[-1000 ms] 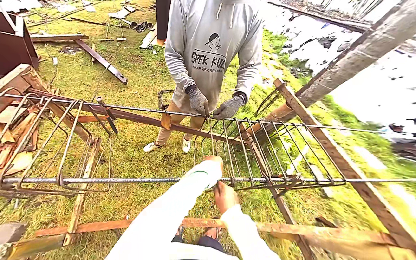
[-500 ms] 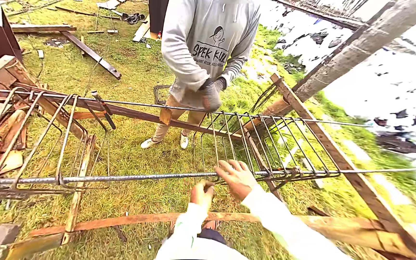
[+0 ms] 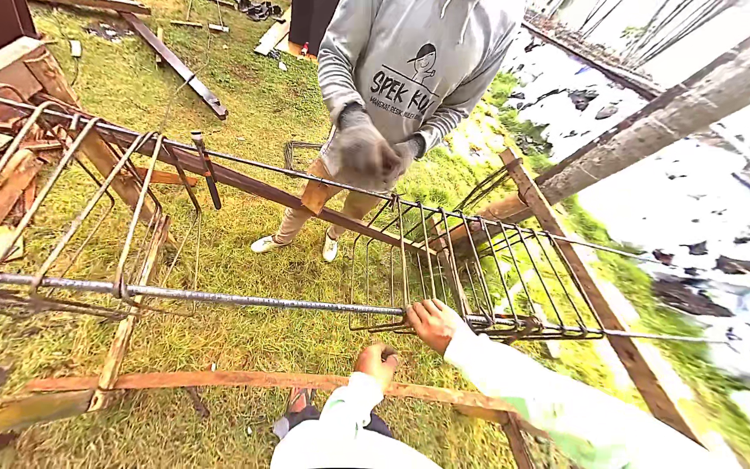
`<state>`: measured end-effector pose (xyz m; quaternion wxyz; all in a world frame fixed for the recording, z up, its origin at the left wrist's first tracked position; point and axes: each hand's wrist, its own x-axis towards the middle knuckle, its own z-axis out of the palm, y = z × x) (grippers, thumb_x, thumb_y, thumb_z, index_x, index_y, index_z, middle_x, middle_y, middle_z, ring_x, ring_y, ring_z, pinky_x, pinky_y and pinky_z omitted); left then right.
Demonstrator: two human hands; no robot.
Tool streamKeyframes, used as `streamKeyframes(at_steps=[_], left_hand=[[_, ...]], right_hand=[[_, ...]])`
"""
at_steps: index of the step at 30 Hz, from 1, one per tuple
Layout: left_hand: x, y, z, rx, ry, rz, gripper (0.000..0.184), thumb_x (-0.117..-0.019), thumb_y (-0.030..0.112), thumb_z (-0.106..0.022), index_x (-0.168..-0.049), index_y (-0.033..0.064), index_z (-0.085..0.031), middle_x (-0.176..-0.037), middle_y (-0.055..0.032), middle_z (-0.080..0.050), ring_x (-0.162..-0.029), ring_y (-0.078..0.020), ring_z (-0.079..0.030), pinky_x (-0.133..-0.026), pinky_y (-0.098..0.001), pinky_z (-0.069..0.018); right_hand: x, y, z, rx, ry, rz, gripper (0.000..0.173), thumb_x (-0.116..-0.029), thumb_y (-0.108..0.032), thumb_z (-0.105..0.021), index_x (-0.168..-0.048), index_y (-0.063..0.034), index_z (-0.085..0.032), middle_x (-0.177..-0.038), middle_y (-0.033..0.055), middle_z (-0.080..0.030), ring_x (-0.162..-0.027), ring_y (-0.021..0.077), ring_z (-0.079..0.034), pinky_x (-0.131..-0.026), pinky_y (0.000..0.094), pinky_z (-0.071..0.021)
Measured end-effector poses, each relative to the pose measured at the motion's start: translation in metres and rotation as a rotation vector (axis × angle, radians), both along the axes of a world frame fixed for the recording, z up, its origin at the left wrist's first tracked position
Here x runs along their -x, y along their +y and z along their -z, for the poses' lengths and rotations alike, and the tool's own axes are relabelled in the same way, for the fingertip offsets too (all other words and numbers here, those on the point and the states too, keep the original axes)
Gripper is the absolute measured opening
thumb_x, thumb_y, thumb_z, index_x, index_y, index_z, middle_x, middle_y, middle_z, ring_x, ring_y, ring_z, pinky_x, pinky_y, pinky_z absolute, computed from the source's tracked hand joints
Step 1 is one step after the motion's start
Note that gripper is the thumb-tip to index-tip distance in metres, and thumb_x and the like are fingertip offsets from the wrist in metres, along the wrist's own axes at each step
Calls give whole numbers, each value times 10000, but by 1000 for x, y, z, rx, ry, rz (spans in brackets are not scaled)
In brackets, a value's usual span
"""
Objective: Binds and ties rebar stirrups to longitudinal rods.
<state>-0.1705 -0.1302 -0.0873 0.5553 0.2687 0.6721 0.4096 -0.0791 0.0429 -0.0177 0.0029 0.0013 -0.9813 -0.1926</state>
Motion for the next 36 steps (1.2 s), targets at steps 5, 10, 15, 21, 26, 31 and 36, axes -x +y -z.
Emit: streamKeyframes(at_steps=[5,10,15,21,26,31,36], left_hand=[[9,-4,3,10,-29,-22,311,-1023,226,-587,-1264,55,-684,-1256,-138,-696,-1180,-250,-661,-1058,-468,-503],[16,-1,10,31,4,-34,290,-1020,214,-600,-1232,41,-697,-1207,-144,-711,-1130,-251,-679,-1032,-460,-515],[14,-6,26,64,50,-10,299,-1018,224,-614,-1237,37,-693,-1193,-153,-715,-1096,-277,-697,-1008,-489,-541],[19,-33,42,194,92,3,281,-1023,181,-625,-1217,-11,-692,-1155,-196,-717,-1069,-314,-699,-991,-504,-537],[14,-40,53,254,133,31,263,-1016,171,-625,-1186,-17,-699,-1119,-206,-720,-1033,-317,-707,-973,-507,-547],[-1,-25,29,280,151,73,292,-1026,217,-615,-1216,11,-697,-1162,-182,-716,-1080,-285,-696,-1009,-484,-528],[-14,-13,22,230,87,67,322,-1021,258,-610,-1239,36,-691,-1184,-168,-710,-1092,-275,-690,-1011,-485,-528]], right_hand=[[33,-28,-41,434,-571,736,465,-1130,-302,-325,-1344,32,-568,-1321,268,-632,-1304,437,-571,-1067,593,-458],[54,-40,-48,716,-412,1158,527,-1100,-442,-367,-1243,-26,-656,-1254,229,-673,-1252,381,-618,-1056,570,-472],[4,-24,1,1389,92,1199,469,-1076,-425,-470,-1219,-28,-674,-1061,140,-719,-928,257,-709,-865,470,-579],[-151,50,60,1222,931,1786,392,-994,-140,-639,-1349,18,-586,-1300,236,-639,-1147,351,-657,-971,531,-540],[-218,126,102,1144,823,1816,812,-867,-147,-819,-1541,-6,-390,-1523,265,-469,-1420,378,-465,-1176,531,-384],[-204,137,100,1180,841,1808,525,-1051,-310,-590,-1445,28,-507,-1431,283,-554,-1367,392,-518,-1152,566,-381],[-186,96,71,1269,1156,1734,458,-1106,-362,-450,-1429,-44,-516,-1043,172,-618,-664,192,-560,-595,396,-506]])
